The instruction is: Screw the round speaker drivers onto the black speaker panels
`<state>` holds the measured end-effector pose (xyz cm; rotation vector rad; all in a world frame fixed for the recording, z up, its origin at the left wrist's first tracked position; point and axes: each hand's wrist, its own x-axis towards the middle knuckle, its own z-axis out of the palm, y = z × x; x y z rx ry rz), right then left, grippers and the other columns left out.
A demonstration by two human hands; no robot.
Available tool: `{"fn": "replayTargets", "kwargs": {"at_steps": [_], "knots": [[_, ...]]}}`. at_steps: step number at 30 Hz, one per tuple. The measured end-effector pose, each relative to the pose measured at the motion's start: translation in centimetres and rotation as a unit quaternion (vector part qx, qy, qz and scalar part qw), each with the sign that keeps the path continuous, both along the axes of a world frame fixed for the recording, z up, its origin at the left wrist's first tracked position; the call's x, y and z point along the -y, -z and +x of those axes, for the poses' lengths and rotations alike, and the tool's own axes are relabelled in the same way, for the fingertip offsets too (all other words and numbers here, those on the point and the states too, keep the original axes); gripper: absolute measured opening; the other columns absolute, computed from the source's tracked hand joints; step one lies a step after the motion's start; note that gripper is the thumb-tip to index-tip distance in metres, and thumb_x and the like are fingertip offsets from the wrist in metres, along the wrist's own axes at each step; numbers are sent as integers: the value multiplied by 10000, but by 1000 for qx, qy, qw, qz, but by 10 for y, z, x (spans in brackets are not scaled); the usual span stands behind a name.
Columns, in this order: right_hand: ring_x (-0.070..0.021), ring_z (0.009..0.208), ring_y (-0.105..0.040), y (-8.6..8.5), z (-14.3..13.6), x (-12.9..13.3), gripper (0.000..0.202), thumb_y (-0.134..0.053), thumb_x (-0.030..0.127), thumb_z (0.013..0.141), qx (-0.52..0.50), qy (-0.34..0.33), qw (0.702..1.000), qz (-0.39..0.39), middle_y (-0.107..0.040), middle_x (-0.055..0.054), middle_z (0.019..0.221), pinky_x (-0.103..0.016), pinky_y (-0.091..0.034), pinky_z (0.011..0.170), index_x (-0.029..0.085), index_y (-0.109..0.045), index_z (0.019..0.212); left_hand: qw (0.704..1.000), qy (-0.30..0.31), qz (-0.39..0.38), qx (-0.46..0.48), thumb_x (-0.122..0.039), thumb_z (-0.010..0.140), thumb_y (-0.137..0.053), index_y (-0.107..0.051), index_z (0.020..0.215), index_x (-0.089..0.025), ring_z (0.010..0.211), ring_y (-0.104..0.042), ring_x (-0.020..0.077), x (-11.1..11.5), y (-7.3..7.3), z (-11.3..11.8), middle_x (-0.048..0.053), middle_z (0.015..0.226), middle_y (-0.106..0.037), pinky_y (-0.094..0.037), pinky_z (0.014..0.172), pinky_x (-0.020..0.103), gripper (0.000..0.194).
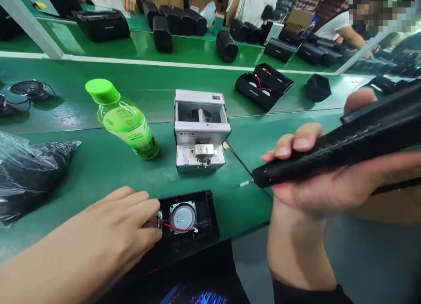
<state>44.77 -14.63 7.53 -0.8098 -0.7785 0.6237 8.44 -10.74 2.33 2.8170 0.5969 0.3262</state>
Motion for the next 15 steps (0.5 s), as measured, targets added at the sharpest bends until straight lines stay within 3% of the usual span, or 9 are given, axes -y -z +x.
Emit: {"fn": "replayTargets", "kwargs": {"at_steps": [2, 4, 7, 10, 15], "knots": [[-184, 488, -672, 1, -4, -6, 596, -1123, 815, 874, 1, -30, 999, -22, -800, 110, 707, -302, -572, 434, 462, -929, 1313, 1000, 2, 10, 8, -29, 999, -688, -791, 858, -320, 810, -612, 255, 12, 17, 0, 11, 863, -714, -452, 816, 498, 340], [-187, 450, -641, 5, -8, -10, 658, -1098, 865, 882, 6, -44, 998, -48, -779, 99, 667, -307, -500, 398, 404, -903, 1308, 999, -1, 44, -4, -20, 870, -777, -762, 820, -308, 849, -634, 276, 18, 32, 3, 17, 905, -755, -463, 848, 526, 293], [-180, 423, -628, 12, -13, -14, 676, -1006, 927, 952, 6, -29, 999, -26, -745, 89, 655, -317, -471, 381, 332, -889, 1251, 993, 15, 109, -43, -53, 769, -823, -828, 874, -304, 946, -683, 299, 19, 47, 6, 32, 1003, -826, -494, 937, 537, 272], [-166, 415, -613, 14, -14, -17, 700, -965, 951, 977, 2, -15, 1000, -2, -732, 91, 659, -316, -489, 388, 306, -907, 1243, 989, 29, 135, -47, -130, 790, -853, -810, 851, -303, 958, -681, 310, 18, 63, 5, 43, 960, -806, -492, 955, 548, 188], [-187, 467, -677, 0, -19, -24, 691, -972, 955, 977, 14, -79, 997, 20, -830, 74, 715, -325, -557, 440, 346, -882, 1291, 998, 22, 60, 15, -106, 955, -789, -679, 787, -296, 837, -630, 269, 18, 84, 0, 13, 850, -738, -481, 883, 503, 276]]}}
